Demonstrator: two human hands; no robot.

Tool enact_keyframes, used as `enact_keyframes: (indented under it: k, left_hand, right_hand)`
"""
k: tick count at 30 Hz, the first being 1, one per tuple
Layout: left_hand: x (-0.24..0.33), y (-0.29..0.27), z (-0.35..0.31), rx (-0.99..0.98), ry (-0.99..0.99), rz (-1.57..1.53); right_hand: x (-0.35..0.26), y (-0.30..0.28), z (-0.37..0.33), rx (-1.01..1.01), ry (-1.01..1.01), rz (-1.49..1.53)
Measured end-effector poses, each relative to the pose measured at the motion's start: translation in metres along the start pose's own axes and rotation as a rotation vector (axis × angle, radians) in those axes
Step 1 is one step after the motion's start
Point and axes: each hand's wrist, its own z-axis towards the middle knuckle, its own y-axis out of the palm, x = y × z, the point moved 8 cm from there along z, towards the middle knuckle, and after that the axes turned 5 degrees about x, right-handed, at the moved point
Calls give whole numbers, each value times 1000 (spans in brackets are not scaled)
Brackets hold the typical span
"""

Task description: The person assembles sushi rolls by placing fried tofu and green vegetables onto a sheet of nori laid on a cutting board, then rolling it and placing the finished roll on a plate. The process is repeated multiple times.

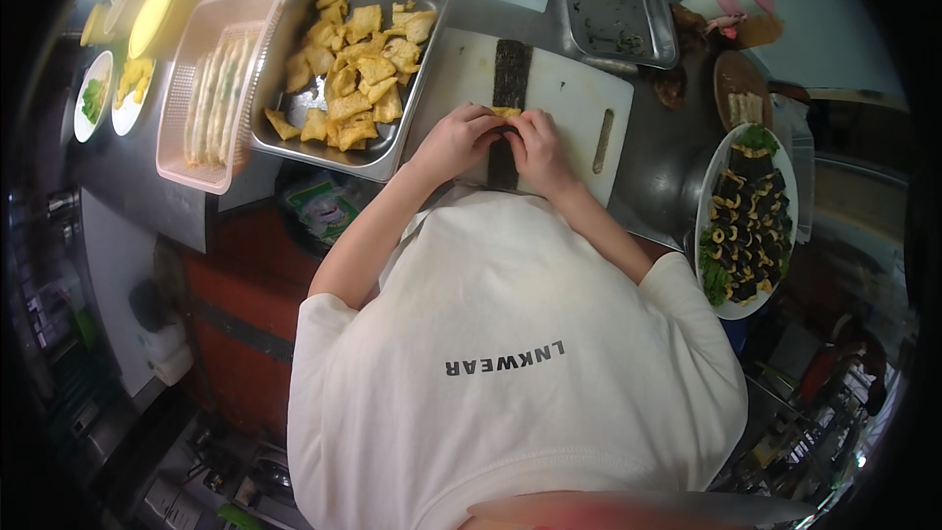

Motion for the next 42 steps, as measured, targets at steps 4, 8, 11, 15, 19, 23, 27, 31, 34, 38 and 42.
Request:
enact_keyframes:
  k: [4,8,11,15,19,23,27,31,34,38,42]
  left_hand:
    - [-4,-2,5,42,2,63]
    - [-11,-6,11,8,-51,9]
    - [-16,-2,6,-12,-90,-24]
    - [-24,2,12,-95,-115,68]
    - [-28,3,21,-183,-48,165]
    - [-27,-2,27,-134,-45,120]
    - [-6,-6,21,-56,93,178]
    - [-10,2,25,-100,143,197]
    - [-25,11,28,-193,57,212]
    - [-25,1,35,-145,52,222]
    - [-18,-6,40,-112,41,274]
  right_hand:
    - [4,2,3,6,53,21]
    - [8,4,4,-34,85,23]
    - [7,3,7,-33,79,17]
    - [14,2,7,2,140,81]
    - [0,-7,3,92,-17,101]
    - [-2,-10,9,97,-98,-76]
    - [7,-7,11,89,-22,-110]
    - [10,-8,15,109,-2,-113]
    - [15,-10,21,89,20,-75]
    - [18,-15,26,88,-38,62]
    - [20,-16,26,140,-51,-4]
